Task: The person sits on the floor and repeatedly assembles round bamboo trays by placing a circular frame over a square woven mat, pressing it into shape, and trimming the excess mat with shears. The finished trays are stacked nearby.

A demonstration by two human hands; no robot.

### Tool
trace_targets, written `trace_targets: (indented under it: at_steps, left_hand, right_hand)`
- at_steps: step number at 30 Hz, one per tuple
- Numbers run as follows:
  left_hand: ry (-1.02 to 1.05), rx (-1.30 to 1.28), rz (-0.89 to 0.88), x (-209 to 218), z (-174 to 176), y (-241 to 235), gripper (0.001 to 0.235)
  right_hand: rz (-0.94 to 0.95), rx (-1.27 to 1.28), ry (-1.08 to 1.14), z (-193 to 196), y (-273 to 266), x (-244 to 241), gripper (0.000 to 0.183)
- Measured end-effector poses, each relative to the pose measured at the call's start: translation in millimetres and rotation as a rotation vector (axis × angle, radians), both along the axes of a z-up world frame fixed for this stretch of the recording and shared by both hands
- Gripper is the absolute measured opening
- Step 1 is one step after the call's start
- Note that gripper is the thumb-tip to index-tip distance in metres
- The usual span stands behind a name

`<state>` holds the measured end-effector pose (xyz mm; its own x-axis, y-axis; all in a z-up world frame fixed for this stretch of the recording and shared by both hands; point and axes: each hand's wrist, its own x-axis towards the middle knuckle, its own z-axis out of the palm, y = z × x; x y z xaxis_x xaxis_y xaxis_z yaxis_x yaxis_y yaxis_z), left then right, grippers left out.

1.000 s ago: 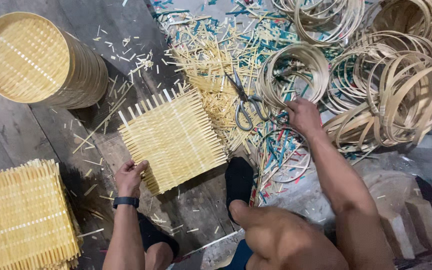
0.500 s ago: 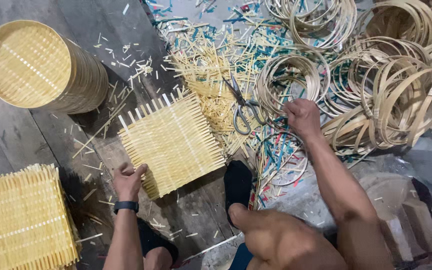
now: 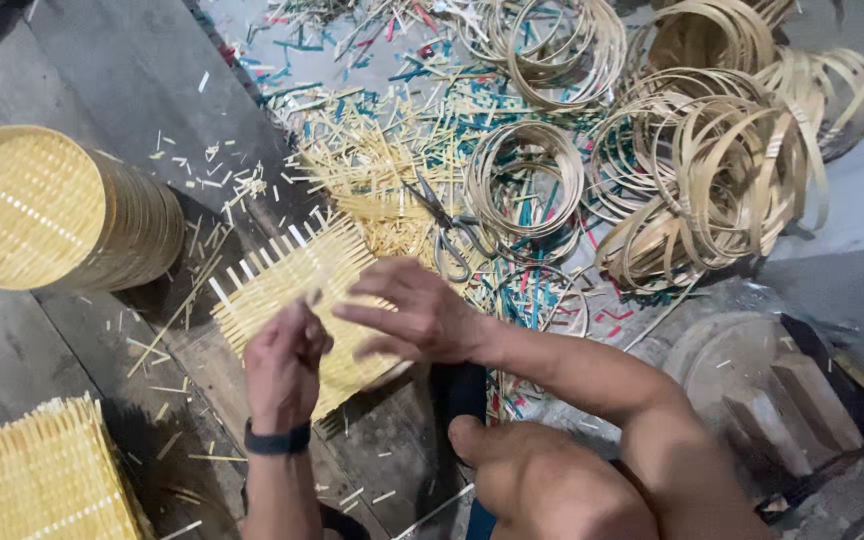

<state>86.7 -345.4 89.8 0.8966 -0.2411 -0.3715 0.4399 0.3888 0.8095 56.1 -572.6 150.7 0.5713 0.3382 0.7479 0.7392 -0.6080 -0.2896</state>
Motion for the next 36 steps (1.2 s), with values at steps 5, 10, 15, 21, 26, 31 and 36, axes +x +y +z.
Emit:
trace_targets:
  at_steps: [5, 10, 15, 21, 26, 31, 36]
  left_hand:
    - [0.258, -0.061, -0.081, -20.5, 4.5, 9.2, 0.034]
    - [0.322, 0.077, -0.165, -19.5, 7.3, 18.8, 0.030]
    - [0.302, 0.290, -0.321, -4.3, 11.9, 17.5, 0.070]
    - [0.318, 0.274, -0.169, -13.9, 18.5, 6.9, 0.071]
    - [0.331, 0.211, -0.128, -16.3, 17.9, 8.2, 0.070]
    - [0.102, -0.027, -0.023, -6.7, 5.4, 34.3, 0.038]
    - [0.097, -0.475, 0.383, -2.9, -20.3, 64.9, 0.020]
  right_hand:
    - [0.109, -0.032, 0.207, -16.1, 4.7, 23.4, 0.028]
    - [0.237, -0.160, 0.243, -39.6, 17.3, 22.6, 0.027]
    - [0.329, -0.115, 0.150, -45.2, 47.6, 22.4, 0.023]
    - [0.183, -0.158, 0.080, -19.6, 52.7, 8.4, 0.015]
    - [0.205, -0.075, 0.197, -30.0, 60.1, 13.4, 0.019]
    - [-0.087, 0.423, 1.131, -84.7, 29.3, 48.0, 0.035]
    - [0.201, 1.410, 1.427, -100.9, -25.5, 26.6, 0.038]
